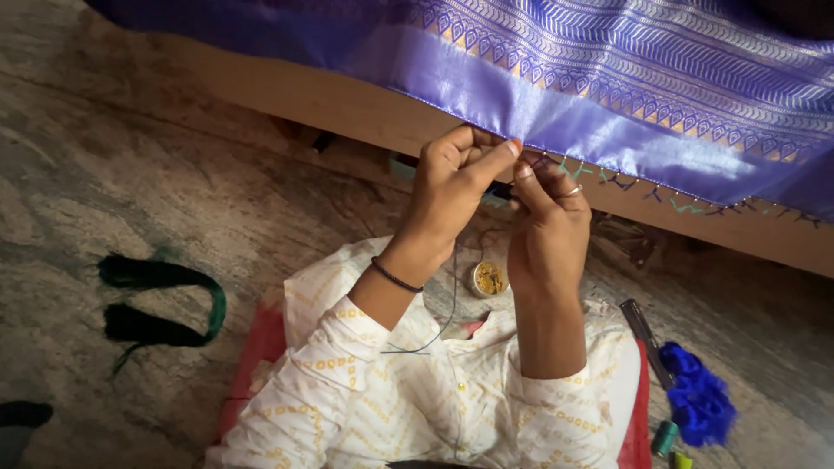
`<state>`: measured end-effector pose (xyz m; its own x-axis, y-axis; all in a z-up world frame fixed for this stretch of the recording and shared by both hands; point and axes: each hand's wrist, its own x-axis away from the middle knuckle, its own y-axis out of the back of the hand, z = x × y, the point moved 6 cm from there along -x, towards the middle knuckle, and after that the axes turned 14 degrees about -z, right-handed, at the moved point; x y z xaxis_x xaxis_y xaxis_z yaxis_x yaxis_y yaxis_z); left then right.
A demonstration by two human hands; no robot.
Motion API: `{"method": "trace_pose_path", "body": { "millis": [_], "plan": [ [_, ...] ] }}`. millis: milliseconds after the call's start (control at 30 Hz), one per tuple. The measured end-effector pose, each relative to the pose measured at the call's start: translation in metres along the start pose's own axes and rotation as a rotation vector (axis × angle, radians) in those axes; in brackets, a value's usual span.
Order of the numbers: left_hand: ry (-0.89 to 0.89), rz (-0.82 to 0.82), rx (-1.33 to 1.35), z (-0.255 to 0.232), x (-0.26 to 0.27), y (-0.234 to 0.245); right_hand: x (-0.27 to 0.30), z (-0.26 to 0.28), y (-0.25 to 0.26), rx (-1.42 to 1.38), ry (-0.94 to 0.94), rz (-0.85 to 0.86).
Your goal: Attaching decorative tassels and beads to the edge of a purple fabric saree.
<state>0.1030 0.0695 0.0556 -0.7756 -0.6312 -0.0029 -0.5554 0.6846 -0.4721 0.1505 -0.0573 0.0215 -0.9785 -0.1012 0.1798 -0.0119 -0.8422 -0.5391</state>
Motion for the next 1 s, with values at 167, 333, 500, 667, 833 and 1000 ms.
{"method": "trace_pose_path", "body": {
  "millis": [167,333,500,667,833,1000],
  "plan": [
    [0.018,0.007,0.017,0.000,0.001,0.000,0.002,0.001,-0.003,-0.020,0.024,0.025],
    [0.022,0.020,0.039,-0.002,0.002,-0.001,0.003,0.002,-0.004,-0.033,0.007,0.033],
    [0.032,0.011,-0.001,-0.002,0.000,-0.001,0.005,0.002,-0.010,-0.063,-0.082,0.076],
    [0.149,-0.019,0.012,-0.002,0.001,0.001,0.010,-0.002,-0.013,-0.092,-0.232,0.062],
    [0.119,0.016,0.061,0.014,-0.008,0.004,0.009,-0.001,-0.012,-0.097,-0.230,0.053],
    [0.091,0.038,0.039,0.008,-0.007,0.002,0.021,0.004,-0.018,-0.193,-0.218,0.016]
  ]
}}
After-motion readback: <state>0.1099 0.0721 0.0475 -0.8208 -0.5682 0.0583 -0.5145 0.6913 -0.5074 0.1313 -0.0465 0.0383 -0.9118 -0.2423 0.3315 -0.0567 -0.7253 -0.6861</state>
